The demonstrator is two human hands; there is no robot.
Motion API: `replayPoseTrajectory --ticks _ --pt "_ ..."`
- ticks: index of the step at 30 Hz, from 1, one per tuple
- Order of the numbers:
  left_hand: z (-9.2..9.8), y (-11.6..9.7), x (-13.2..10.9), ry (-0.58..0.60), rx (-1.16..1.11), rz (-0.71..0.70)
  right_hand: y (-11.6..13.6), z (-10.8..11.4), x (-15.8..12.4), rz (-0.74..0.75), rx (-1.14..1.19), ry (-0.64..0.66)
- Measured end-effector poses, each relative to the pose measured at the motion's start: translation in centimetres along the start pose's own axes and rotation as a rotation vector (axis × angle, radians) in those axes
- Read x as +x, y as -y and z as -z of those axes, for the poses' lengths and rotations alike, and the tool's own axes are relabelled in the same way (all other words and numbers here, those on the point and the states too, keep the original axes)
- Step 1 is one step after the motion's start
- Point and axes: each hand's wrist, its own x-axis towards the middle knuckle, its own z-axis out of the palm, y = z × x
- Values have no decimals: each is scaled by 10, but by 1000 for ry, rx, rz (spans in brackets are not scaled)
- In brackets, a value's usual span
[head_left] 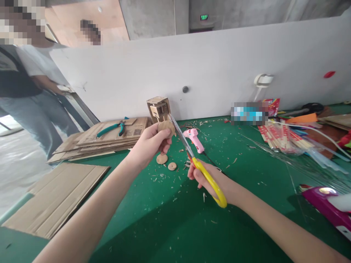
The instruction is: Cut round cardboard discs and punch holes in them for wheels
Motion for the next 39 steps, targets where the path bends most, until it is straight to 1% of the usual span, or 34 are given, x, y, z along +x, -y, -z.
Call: replayPoseTrajectory --ticks 7,11,19,22,24,28,33,39 --pt "1 2 0 47 24 -18 3 0 -1 -15 37 14" --pt "1 2 0 47 32 -30 3 0 -1 -35 44 23" --pt "0 2 0 32 26 -21 6 2 -2 -9 22 17" --pt "-1 3 -1 32 40 -17 7 3 -2 -25 20 23" --pt "-3 3 -1 24 50 -22 6 2 -2 -26 -4 11" --pt "-5 3 -1 23 63 -33 3 0 0 17 -124 -39" --pt "-6 3 -3 25 73 -43 6 -1 1 39 -245 -85" --pt "-4 1 -3 36 108 -73 9 -2 1 37 -290 -104"
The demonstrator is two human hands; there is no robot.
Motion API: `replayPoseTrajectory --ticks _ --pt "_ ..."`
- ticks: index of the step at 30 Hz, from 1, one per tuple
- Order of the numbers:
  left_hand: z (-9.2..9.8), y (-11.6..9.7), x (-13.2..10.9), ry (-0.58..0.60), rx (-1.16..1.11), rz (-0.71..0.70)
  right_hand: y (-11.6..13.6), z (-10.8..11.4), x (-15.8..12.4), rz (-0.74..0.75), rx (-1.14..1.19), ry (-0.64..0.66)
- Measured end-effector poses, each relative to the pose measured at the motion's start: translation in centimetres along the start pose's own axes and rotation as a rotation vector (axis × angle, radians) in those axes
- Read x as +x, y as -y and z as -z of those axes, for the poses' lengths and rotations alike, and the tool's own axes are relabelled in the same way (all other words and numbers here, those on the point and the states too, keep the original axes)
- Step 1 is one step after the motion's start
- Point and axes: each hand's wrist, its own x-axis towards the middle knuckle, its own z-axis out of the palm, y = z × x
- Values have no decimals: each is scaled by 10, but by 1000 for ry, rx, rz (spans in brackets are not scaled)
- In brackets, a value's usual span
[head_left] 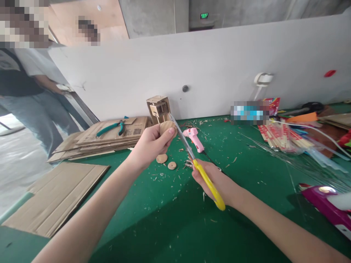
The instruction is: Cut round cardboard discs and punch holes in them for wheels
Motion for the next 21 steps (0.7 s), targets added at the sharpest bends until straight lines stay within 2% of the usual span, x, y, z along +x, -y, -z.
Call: replayPoseTrajectory --ticks 5,21 --pt "1 -3 0 19 6 -16 3 -2 0 21 -46 -18" --pt "19 -11 -1 119 74 17 -5 13 1 -121 -43 62"
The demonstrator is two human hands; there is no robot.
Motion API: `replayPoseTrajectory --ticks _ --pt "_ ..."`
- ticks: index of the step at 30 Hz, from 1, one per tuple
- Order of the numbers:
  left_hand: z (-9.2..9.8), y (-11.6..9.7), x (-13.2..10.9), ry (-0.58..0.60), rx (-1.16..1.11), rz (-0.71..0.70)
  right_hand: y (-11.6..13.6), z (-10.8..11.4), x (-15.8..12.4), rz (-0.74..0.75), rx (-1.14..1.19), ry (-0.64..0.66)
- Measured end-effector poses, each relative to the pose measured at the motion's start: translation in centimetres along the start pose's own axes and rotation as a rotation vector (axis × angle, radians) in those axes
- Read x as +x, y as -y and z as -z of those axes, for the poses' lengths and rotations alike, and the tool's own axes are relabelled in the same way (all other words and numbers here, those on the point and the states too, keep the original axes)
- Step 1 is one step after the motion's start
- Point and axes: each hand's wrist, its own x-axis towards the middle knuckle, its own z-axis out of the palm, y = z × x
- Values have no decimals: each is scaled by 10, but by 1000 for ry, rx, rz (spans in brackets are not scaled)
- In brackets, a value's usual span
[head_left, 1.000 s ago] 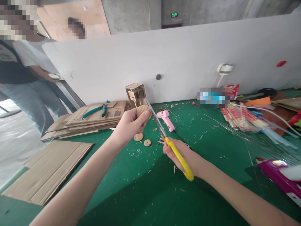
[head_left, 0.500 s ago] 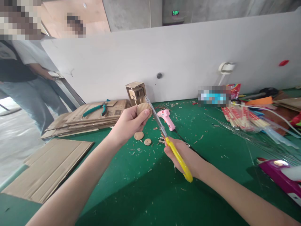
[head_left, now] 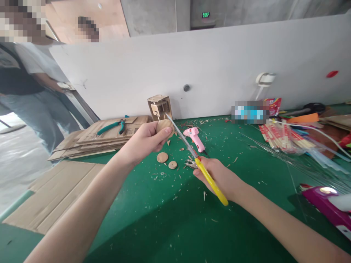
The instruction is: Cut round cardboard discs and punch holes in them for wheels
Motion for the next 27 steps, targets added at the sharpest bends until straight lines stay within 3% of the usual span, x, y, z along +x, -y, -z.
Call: replayPoseTrajectory --ticks 9,17,27 --pt "11 4 3 44 12 93 -7 12 4 -61 -105 -5" --pt "2 15 8 -139 -143 107 -18 8 6 -18 219 -11" --pt "-15 8 5 -157 -221 66 -22 -1 2 50 318 101"
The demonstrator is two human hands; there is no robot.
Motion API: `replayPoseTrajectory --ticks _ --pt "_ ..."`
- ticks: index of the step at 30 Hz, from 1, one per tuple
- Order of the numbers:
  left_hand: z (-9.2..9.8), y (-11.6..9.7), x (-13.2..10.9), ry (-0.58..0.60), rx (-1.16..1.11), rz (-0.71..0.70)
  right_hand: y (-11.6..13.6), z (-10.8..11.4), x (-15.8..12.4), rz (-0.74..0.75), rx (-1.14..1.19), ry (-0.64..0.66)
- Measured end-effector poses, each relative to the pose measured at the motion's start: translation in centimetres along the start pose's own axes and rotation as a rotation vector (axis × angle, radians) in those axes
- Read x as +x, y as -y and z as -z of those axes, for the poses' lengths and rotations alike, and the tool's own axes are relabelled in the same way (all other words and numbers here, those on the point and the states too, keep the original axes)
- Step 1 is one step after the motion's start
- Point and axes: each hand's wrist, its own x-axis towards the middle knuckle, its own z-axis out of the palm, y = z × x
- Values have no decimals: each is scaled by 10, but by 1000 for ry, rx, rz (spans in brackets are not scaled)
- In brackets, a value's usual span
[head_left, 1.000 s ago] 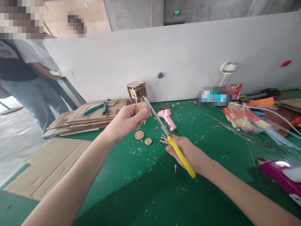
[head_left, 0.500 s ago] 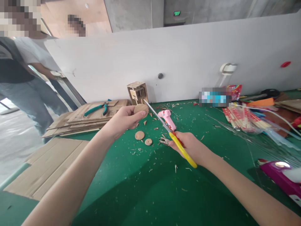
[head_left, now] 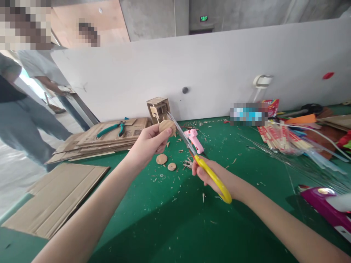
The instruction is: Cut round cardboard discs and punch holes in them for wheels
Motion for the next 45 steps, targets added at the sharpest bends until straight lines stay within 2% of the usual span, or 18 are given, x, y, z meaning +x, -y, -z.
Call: replayPoseTrajectory --ticks 8,15,21,27,33,39,45 --pt "-1 3 0 -10 -17 -2 1 -1 1 42 1 -11" --pt "0 2 -1 -15 30 -5 15 3 -2 102 -100 26" --pt "-7 4 -2 -41 5 -36 12 1 -2 146 -111 -7" --pt "-11 6 -2 -55 -38 -44 14 -1 -3 124 -89 -23" --pt "-11 5 -4 -56 13 -20 17 -7 -3 6 -145 -61" --pt "-11 4 -4 -44 10 -13 25 -6 -1 -22 -228 -55" --pt "-7 1 -5 -8 34 -4 17 -8 1 -10 -323 -101"
